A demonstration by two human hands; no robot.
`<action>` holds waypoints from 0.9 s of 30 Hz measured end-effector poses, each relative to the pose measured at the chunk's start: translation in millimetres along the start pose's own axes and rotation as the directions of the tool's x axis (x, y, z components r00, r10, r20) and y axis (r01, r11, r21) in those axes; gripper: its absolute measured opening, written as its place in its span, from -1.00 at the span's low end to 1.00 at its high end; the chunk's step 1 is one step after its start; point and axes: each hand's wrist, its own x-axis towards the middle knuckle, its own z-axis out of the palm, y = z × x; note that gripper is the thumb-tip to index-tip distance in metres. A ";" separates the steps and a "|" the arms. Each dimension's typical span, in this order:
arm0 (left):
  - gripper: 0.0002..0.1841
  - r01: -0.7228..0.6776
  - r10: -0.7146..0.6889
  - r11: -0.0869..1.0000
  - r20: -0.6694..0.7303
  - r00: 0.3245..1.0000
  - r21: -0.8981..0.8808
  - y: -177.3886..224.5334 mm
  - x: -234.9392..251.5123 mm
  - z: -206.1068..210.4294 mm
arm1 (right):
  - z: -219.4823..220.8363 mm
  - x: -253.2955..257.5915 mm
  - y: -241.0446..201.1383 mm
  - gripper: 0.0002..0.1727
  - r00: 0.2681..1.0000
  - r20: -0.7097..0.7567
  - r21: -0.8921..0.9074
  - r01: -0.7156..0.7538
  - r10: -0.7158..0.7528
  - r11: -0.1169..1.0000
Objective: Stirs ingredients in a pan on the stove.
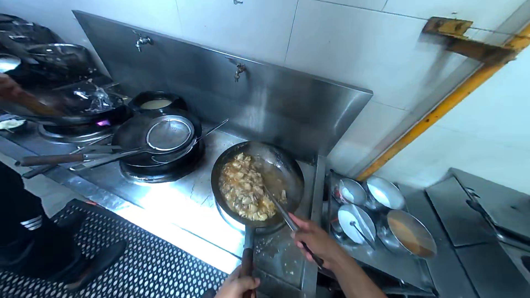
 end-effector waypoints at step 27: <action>-0.45 0.022 -0.023 0.999 0.023 0.999 0.045 8.1 0.6 -7.9 | 3.3 -12.0 -36.6 -0.16 0.973 -0.197 -0.935 -0.224 0.121 0.275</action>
